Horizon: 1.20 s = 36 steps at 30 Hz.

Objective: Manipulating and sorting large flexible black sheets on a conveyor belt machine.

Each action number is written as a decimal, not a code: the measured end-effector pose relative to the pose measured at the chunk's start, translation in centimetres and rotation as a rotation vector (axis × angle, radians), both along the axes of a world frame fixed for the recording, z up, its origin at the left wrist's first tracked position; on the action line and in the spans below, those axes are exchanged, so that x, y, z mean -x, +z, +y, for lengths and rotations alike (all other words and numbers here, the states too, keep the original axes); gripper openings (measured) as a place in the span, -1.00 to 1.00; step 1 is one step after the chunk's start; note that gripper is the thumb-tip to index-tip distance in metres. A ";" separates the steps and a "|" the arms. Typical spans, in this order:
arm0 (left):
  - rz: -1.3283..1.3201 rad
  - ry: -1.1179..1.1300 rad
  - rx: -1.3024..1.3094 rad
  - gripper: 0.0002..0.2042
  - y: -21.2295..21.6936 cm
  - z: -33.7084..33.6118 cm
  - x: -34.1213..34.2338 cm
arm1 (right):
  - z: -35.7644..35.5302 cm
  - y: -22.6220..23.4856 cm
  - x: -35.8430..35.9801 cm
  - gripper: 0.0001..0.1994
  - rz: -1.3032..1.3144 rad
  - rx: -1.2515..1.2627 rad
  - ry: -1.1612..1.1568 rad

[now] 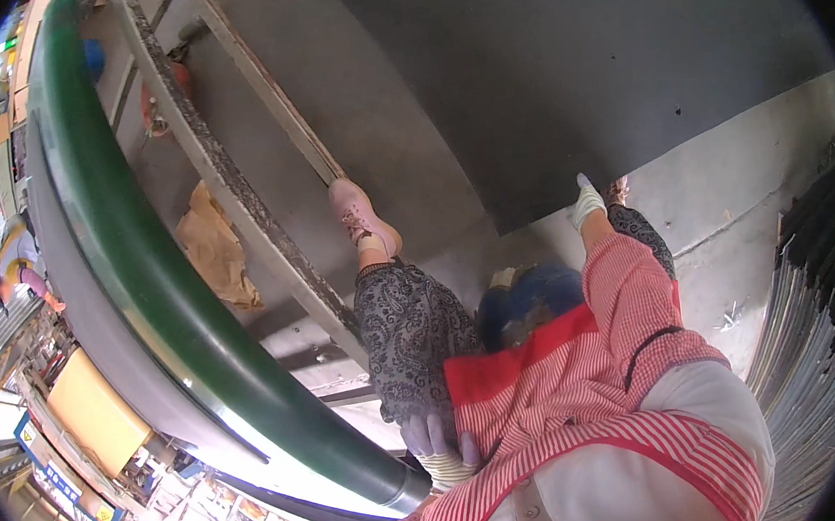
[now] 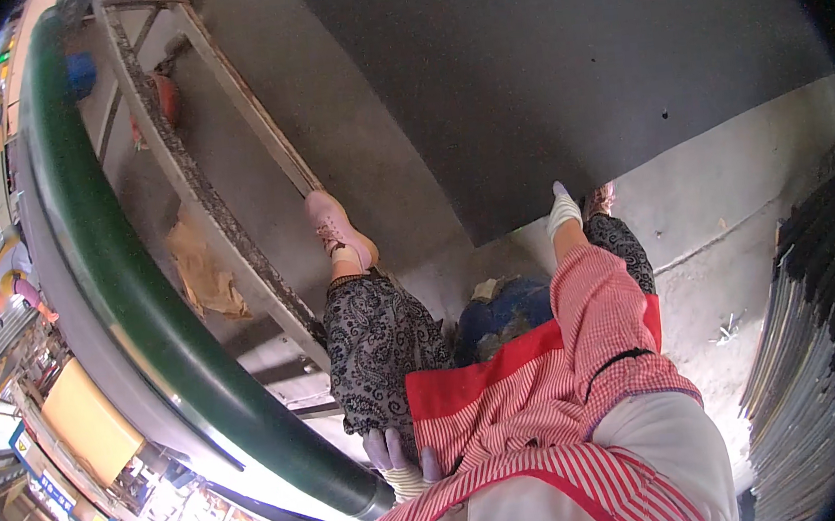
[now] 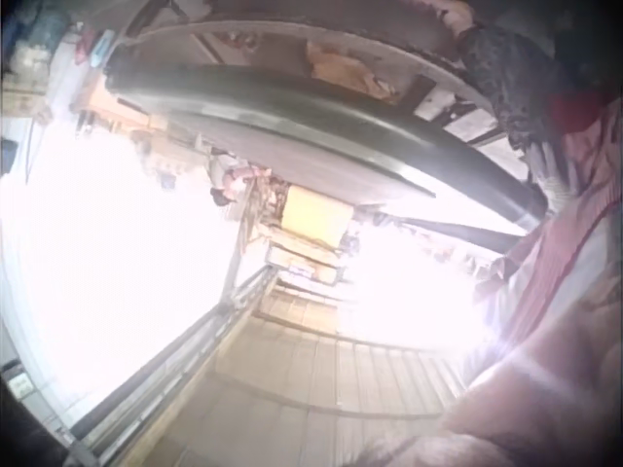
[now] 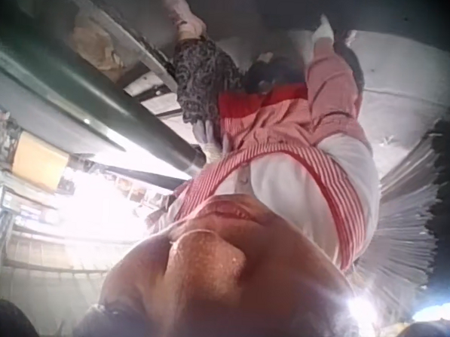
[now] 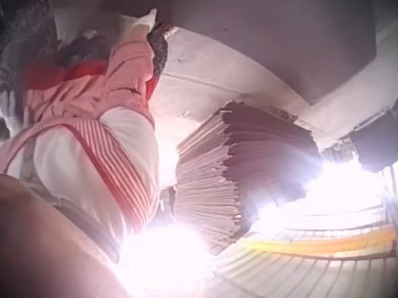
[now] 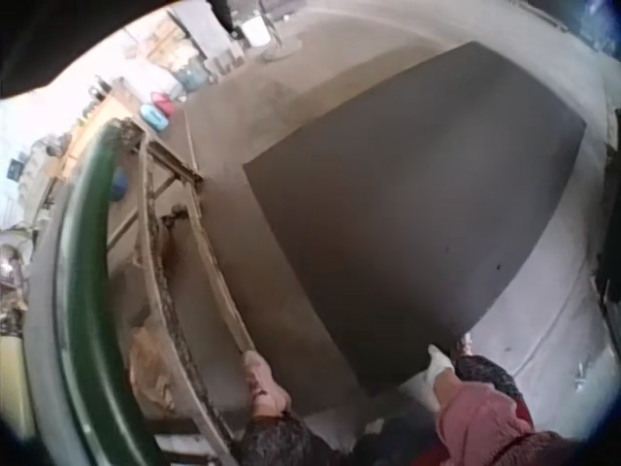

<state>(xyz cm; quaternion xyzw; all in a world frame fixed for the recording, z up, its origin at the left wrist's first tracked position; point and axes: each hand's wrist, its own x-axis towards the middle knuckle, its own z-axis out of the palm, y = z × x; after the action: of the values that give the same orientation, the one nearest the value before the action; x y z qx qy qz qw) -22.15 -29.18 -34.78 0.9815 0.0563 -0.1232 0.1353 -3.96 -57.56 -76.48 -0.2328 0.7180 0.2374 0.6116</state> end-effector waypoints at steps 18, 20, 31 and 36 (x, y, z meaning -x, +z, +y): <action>-1.508 -0.196 0.243 -0.93 20.0 -17.5 -25.4 | -1.9 62.1 -1.6 -0.52 -1.557 0.015 -0.139; -1.231 -0.606 -0.214 -0.92 26.7 -8.9 -20.0 | -5.0 63.2 1.1 -0.44 -1.644 -0.215 -0.250; -1.154 1.164 1.414 -0.60 19.3 40.6 6.4 | -17.1 51.5 12.0 -0.67 -1.307 0.510 0.006; -1.105 1.098 1.726 -0.57 17.0 28.3 7.5 | 3.4 52.0 11.6 -0.65 -1.895 0.804 0.532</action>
<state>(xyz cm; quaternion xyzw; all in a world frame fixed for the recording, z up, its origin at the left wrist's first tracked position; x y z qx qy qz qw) -29.62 -0.89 -17.79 0.3267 0.3049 0.3994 0.8005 -15.57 -54.17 -24.52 -0.6572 -0.0995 -0.1695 0.7277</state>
